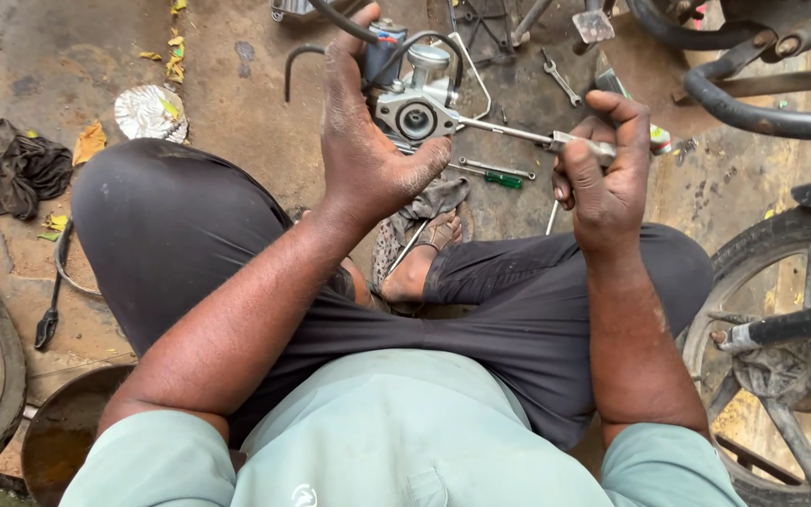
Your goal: Cleaning and repairing a motorcycle carburetor using tools.
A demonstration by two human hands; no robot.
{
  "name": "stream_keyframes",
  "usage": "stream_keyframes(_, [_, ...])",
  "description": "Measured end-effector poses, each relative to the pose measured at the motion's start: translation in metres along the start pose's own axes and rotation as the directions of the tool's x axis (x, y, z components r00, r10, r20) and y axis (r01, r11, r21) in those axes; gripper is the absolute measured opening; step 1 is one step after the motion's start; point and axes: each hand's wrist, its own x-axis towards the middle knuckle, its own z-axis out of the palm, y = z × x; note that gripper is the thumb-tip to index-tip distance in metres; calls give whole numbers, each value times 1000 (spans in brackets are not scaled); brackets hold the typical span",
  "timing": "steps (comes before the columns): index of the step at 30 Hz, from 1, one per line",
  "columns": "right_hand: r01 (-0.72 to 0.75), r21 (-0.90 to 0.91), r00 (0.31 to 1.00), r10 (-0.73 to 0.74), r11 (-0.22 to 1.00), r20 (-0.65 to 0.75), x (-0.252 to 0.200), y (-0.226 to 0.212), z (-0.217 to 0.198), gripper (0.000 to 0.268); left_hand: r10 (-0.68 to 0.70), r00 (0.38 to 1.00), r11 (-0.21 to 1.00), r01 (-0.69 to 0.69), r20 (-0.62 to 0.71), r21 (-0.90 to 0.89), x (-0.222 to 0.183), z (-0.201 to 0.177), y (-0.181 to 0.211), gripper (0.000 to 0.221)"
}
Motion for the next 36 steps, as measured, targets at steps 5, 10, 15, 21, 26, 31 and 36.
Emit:
stream_keyframes(5, [93,-109,994,-87,990,61,1,-20,12,41,9,1000,1000,-9,4,-17,-5,3,-11,93])
stream_keyframes(10, [31,-156,999,-24,987,44,-8,7,-13,35,31,999,1000,-31,-23,-4,-4,2,-12,93])
stream_keyframes(15, [119,-80,992,-114,990,54,9,-47,31,51,-34,999,997,35,13,-76,-6,3,-18,89])
stream_keyframes(21, [289,-570,944,-327,769,37,-21,2,-12,36,-207,973,937,227,103,-265,-1,7,-42,99])
stream_keyframes(26, [353,-579,921,-382,735,76,-20,-19,8,41,-515,817,687,574,259,-446,-1,13,-35,88])
stream_keyframes(31, [491,-521,858,-490,698,152,-14,-45,35,45,-567,737,517,666,368,-538,-6,20,-34,82])
stream_keyframes(36, [598,-527,772,-612,604,174,-25,-25,12,64,-576,618,405,784,535,-470,-9,26,-17,90])
